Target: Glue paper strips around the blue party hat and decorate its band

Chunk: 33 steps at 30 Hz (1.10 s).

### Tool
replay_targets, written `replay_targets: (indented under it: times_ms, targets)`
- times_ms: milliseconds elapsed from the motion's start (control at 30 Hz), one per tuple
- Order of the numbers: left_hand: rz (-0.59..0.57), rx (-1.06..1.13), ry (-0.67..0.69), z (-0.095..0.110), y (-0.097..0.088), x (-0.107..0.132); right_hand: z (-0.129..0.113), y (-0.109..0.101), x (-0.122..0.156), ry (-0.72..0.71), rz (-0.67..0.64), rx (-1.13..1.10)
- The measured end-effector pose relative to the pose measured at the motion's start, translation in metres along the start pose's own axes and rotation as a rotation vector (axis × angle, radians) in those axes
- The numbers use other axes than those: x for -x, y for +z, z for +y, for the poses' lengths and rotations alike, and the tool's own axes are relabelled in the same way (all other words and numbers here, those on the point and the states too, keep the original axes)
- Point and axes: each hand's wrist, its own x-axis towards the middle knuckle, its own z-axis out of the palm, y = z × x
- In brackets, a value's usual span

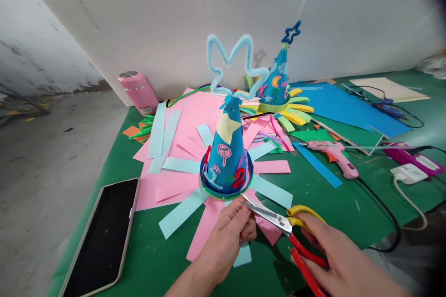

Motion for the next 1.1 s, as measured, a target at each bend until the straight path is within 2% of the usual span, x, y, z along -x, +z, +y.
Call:
replay_targets:
  times_ms: [333, 567, 833, 1100]
  targets:
    - [-0.015, 0.155, -0.033, -0.001, 0.005, 0.002, 0.019, 0.014, 0.002, -0.087, 0.072, 0.108]
    - [-0.028, 0.229, -0.060, 0.000, 0.005, 0.002, 0.024, 0.020, 0.005, -0.032, 0.064, 0.097]
    - [-0.004, 0.143, -0.015, 0.003, 0.004, 0.001, 0.025, 0.019, 0.008, -0.041, 0.068, 0.112]
    - [0.023, 0.067, -0.021, 0.006, 0.002, 0.001, 0.022, 0.013, 0.008, 0.044, 0.091, -0.018]
